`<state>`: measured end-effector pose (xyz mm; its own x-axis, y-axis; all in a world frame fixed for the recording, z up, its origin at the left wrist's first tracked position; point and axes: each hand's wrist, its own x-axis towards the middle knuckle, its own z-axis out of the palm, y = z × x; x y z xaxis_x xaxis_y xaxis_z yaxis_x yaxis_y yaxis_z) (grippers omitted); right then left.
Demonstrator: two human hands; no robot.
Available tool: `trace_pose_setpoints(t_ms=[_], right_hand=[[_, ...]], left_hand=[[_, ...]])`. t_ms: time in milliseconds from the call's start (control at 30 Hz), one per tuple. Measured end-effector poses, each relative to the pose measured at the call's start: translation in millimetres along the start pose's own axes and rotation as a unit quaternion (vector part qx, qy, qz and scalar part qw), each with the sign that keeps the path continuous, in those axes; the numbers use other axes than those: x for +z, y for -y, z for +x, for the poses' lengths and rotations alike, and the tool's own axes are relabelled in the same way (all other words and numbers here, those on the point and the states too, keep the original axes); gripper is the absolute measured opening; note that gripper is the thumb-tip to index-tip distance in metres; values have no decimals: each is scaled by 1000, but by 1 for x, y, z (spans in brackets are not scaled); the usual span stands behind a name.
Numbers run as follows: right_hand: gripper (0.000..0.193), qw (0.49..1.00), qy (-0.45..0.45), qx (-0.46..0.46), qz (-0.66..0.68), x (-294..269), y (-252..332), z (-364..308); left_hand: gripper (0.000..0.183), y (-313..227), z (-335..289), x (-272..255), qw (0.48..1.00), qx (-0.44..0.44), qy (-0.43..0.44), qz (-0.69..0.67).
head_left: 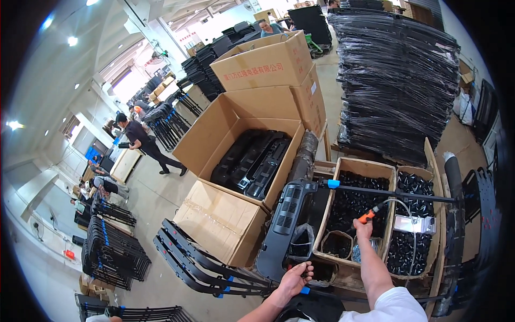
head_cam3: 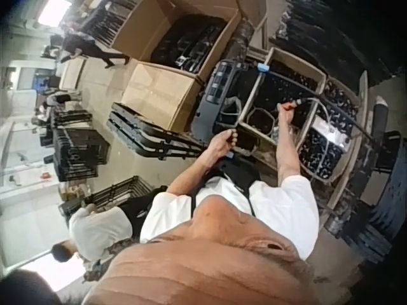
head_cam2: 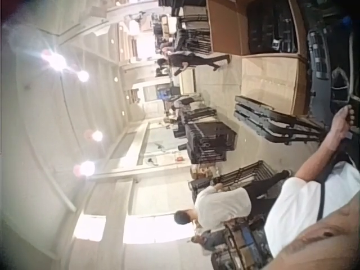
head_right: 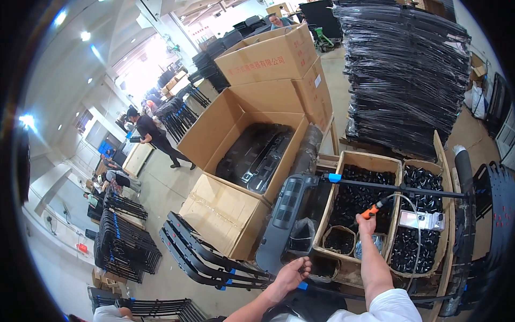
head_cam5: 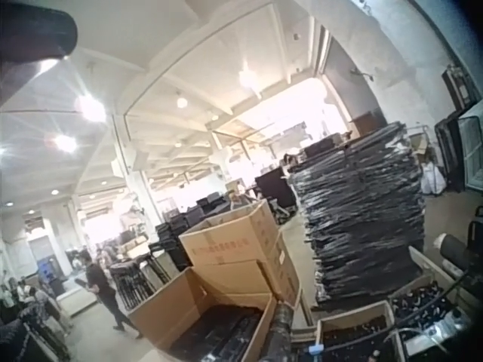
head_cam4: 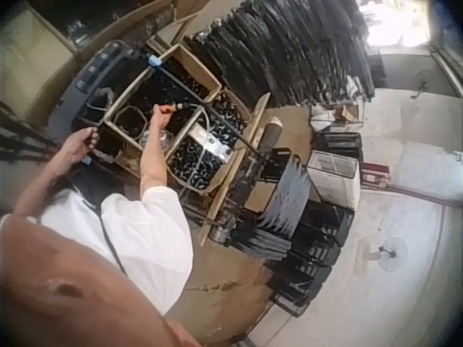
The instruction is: Using a power screwdriver to attach plastic components to a leaf blower housing on an assembly line.
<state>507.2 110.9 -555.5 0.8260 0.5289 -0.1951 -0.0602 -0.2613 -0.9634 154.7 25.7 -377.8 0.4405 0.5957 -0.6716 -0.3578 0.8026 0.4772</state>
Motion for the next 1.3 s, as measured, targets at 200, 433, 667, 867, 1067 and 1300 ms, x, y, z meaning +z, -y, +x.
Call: trace_pose_setpoints(t_ms=[200, 433, 667, 867, 1067, 1300], right_hand=[[62, 993, 90, -62, -54, -14, 76, -45], [58, 935, 248, -214, 133, -56, 185, -57], [54, 945, 257, -176, 97, -41, 216, -126], [51, 917, 342, -177, 106, 0, 271, -198], [54, 906, 364, -191, 97, 47, 267, -217], [54, 921, 348, -160, 70, 72, 278, -222]], left_hand=[[24, 1, -3, 6, 1000, 5, -13, -16], [25, -19, 17, 7, 996, 22, -26, -86], [27, -65, 44, 16, 985, 47, -23, -163], [26, -99, 66, 17, 974, 40, 8, -221], [25, -118, 83, 14, 961, 30, 62, -267], [25, -135, 91, 3, 960, 30, 80, -267]])
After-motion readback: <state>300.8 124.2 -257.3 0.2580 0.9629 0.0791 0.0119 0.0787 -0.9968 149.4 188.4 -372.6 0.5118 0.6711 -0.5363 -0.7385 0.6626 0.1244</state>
